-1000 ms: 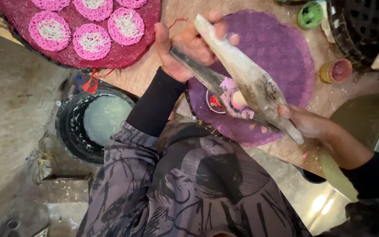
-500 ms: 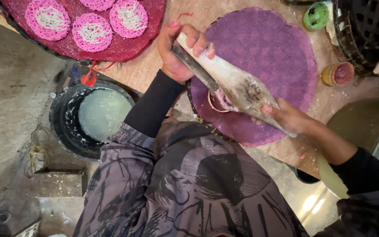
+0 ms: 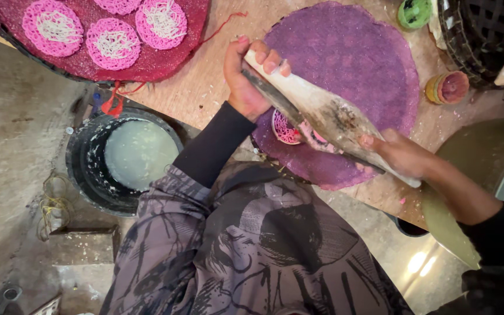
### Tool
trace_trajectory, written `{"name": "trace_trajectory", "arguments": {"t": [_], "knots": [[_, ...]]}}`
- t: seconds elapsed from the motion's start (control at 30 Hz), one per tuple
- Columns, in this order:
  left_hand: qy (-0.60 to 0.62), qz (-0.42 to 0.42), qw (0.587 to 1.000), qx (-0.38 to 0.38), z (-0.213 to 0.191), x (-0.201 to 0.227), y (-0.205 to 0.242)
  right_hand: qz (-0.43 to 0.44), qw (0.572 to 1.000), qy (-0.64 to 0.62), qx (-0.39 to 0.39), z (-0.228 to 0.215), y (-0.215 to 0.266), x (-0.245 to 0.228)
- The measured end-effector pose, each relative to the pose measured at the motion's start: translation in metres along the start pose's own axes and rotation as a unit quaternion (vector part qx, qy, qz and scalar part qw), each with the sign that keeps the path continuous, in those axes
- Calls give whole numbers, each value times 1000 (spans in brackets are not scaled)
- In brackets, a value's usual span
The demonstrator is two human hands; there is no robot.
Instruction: The person fills a cylindrical mold with pink paste using a wooden spreader and presses it onto a purple base while another person works with paste nearby.
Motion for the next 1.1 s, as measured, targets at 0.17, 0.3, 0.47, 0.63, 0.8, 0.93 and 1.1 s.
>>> {"name": "trace_trajectory", "arguments": {"t": [0.17,0.3,0.47,0.63,0.8,0.93,1.1], "knots": [[-40,26,998,-33,-6,2,-19,14,998,52,24,-4,12,-30],[-52,28,996,-69,-4,19,-24,-13,996,-4,89,5,7,-53],[-90,47,994,-36,6,45,-11,-92,988,50,111,19,-12,-62],[-67,48,995,59,4,48,6,-126,989,-34,73,30,-16,-67],[-22,44,996,69,-14,22,2,56,997,4,45,25,5,-69],[-33,54,998,-5,-12,10,-22,12,993,32,116,21,10,-54],[-160,-9,980,-119,35,19,-23,-170,962,-15,212,27,2,-24]]}}
Point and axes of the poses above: each hand's wrist, its own y-axis away from the middle knuckle, its own z-axis out of the palm, x = y × z, the point moved 1 cm from there along -y, towards the middle knuckle, and after that the axes turned 14 degrees about -z, right-handed, at the moved point
